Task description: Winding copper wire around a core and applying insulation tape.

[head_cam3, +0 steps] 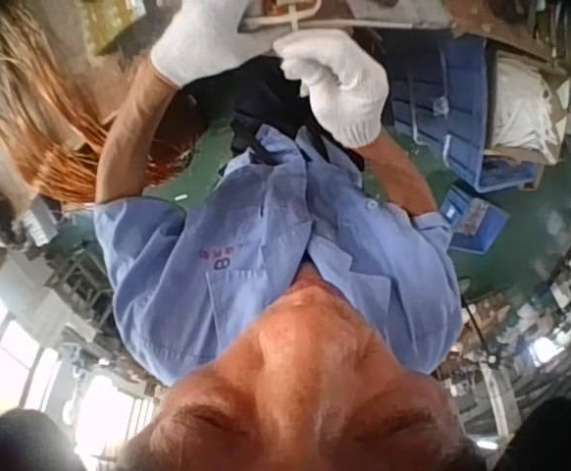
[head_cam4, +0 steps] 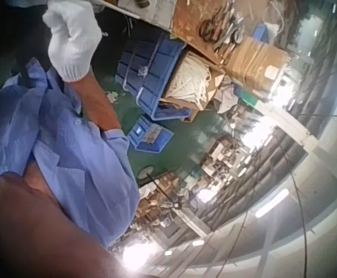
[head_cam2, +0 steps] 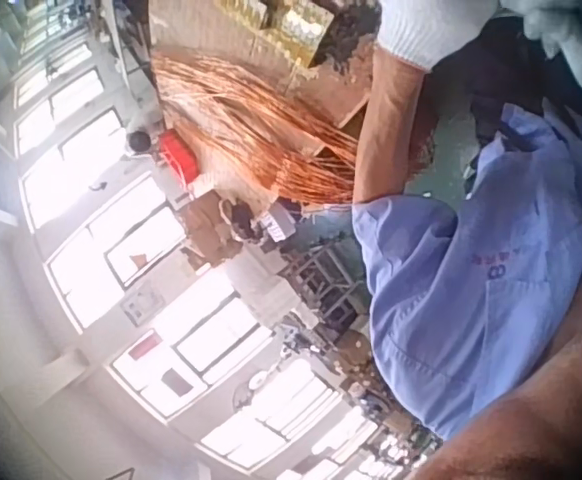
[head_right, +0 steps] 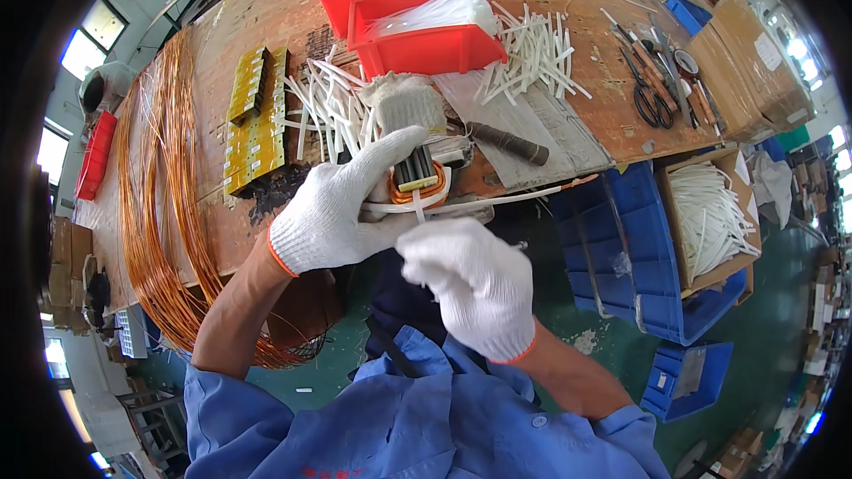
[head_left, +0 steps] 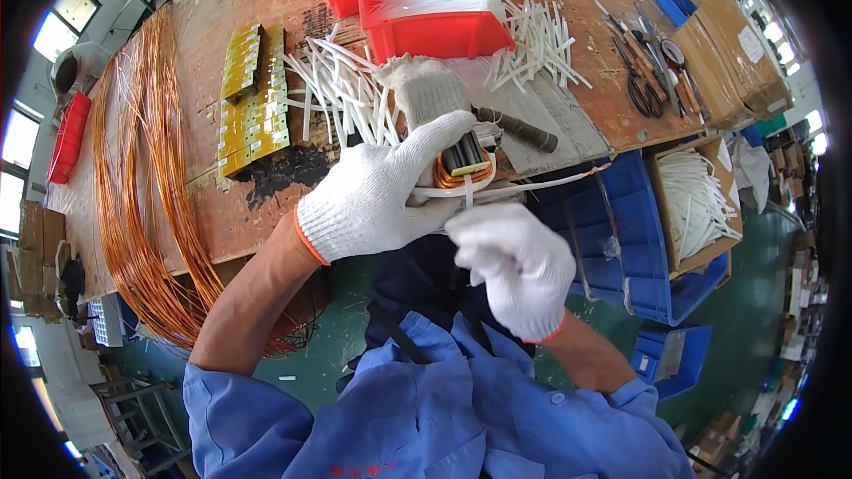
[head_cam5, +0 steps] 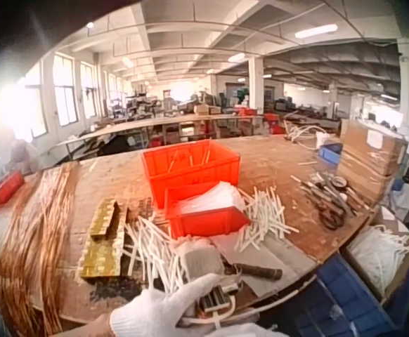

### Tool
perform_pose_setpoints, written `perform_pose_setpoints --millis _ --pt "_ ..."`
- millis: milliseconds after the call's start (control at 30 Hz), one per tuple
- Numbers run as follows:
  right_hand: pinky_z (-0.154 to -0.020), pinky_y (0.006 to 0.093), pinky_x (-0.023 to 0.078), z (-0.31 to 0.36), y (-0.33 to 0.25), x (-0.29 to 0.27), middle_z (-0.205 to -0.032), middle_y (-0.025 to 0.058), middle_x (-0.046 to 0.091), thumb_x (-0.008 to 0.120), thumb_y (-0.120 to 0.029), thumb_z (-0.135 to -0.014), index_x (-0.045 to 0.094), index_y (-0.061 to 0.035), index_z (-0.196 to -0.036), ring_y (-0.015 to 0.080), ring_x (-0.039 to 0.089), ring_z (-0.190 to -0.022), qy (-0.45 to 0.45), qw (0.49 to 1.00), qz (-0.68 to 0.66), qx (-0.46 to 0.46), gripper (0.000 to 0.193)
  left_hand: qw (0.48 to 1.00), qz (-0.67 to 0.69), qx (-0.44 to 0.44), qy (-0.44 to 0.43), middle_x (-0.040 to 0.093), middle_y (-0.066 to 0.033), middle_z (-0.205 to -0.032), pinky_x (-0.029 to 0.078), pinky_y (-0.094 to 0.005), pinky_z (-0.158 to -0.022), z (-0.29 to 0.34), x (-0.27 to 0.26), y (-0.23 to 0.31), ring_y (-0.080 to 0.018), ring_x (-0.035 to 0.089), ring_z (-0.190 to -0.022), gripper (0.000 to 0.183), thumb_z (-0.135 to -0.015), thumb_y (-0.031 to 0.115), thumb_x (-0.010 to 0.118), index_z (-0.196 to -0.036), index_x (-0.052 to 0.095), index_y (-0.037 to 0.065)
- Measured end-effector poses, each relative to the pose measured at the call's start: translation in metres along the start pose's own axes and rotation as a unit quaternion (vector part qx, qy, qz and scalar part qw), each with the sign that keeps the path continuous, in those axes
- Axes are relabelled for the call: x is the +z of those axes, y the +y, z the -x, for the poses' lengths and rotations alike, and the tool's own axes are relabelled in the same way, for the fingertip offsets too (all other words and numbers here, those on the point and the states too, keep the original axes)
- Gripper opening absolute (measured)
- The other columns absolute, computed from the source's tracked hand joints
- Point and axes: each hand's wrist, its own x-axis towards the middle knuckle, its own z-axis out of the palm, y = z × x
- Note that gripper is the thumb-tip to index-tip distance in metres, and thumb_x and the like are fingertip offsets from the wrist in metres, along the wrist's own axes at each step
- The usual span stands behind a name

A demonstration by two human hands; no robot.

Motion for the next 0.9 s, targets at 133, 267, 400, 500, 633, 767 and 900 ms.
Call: perform_pose_setpoints --millis 133,267,400,500,633,767,900 --pt "-0.052 0.0239 0.051 -0.042 -0.022 0.003 -0.086 0.0045 0.077 0.072 -0.008 -0.109 0.077 -0.0002 -0.111 0.0058 0.065 -0.059 0.076 0.983 -0.127 0.106 0.009 0.999 -0.005 -0.021 -0.034 0.077 -0.0186 -0.086 0.067 -0.0437 -0.076 -0.004 -0.009 0.01 -0.0376 0.081 -0.081 0.083 -0.09 0.03 0.088 -0.161 0.05 0.013" --pt "-0.049 0.0243 0.05 -0.022 -0.027 0.003 -0.084 0.0078 0.076 0.07 -0.007 -0.11 0.074 0.0024 -0.107 0.0061 0.064 -0.057 0.06 0.968 -0.183 0.158 0.01 1.0 0.001 -0.022 -0.021 0.065 -0.0112 -0.08 0.06 -0.0343 -0.074 -0.002 -0.006 0.008 -0.0193 0.068 -0.074 0.083 -0.087 0.016 0.088 -0.162 0.053 0.011" --pt "-0.048 0.0246 0.052 0.003 -0.017 0.0 -0.081 0.0115 0.074 0.068 -0.003 -0.11 0.07 0.0046 -0.109 0.009 0.064 -0.054 0.081 0.937 -0.274 0.2 0.008 1.0 0.014 -0.015 -0.022 0.063 -0.0086 -0.079 0.059 -0.031 -0.076 -0.005 -0.003 0.005 -0.0106 0.064 -0.072 0.082 -0.087 0.011 0.089 -0.162 0.055 0.009" --pt "-0.041 0.0278 0.049 -0.055 -0.031 -0.001 -0.076 0.0132 0.068 0.061 -0.017 -0.116 0.063 0.0071 -0.109 0.0132 0.059 -0.046 0.081 0.958 -0.235 0.14 0.026 1.0 0.009 -0.003 -0.019 0.075 -0.0151 -0.083 0.065 -0.0406 -0.074 -0.004 -0.005 0.005 -0.0325 0.081 -0.078 0.078 -0.09 0.025 0.088 -0.159 0.053 0.012" --pt "-0.04 0.0296 0.049 -0.063 -0.029 0.003 -0.074 0.0135 0.065 0.058 -0.013 -0.116 0.062 0.0054 -0.106 0.0147 0.06 -0.049 0.043 0.935 -0.316 0.153 0.022 1.0 0.003 -0.004 -0.012 0.074 -0.0133 -0.081 0.064 -0.0384 -0.073 -0.003 -0.007 0.002 -0.0302 0.08 -0.075 0.08 -0.089 0.025 0.09 -0.16 0.054 0.012" --pt "-0.045 0.0312 0.055 0.032 -0.009 0.005 -0.075 0.0124 0.065 0.062 -0.006 -0.112 0.064 0.0075 -0.104 0.0139 0.061 -0.049 0.123 0.842 -0.422 0.312 0.015 1.0 0.003 -0.012 -0.02 0.061 -0.0071 -0.076 0.058 -0.0305 -0.071 -0.003 -0.003 0.005 -0.0143 0.065 -0.069 0.082 -0.088 0.015 0.09 -0.162 0.054 0.009" --pt "-0.052 0.0298 0.058 0.028 -0.012 0.003 -0.086 0.0112 0.071 0.06 -0.017 -0.116 0.064 0.0071 -0.11 0.0106 0.062 -0.058 0.082 0.88 -0.333 0.328 0.025 0.999 -0.022 -0.022 -0.03 0.055 -0.0065 -0.074 0.055 -0.028 -0.07 -0.002 -0.009 0.011 -0.01 0.058 -0.067 0.081 -0.088 0.012 0.09 -0.162 0.055 0.009"
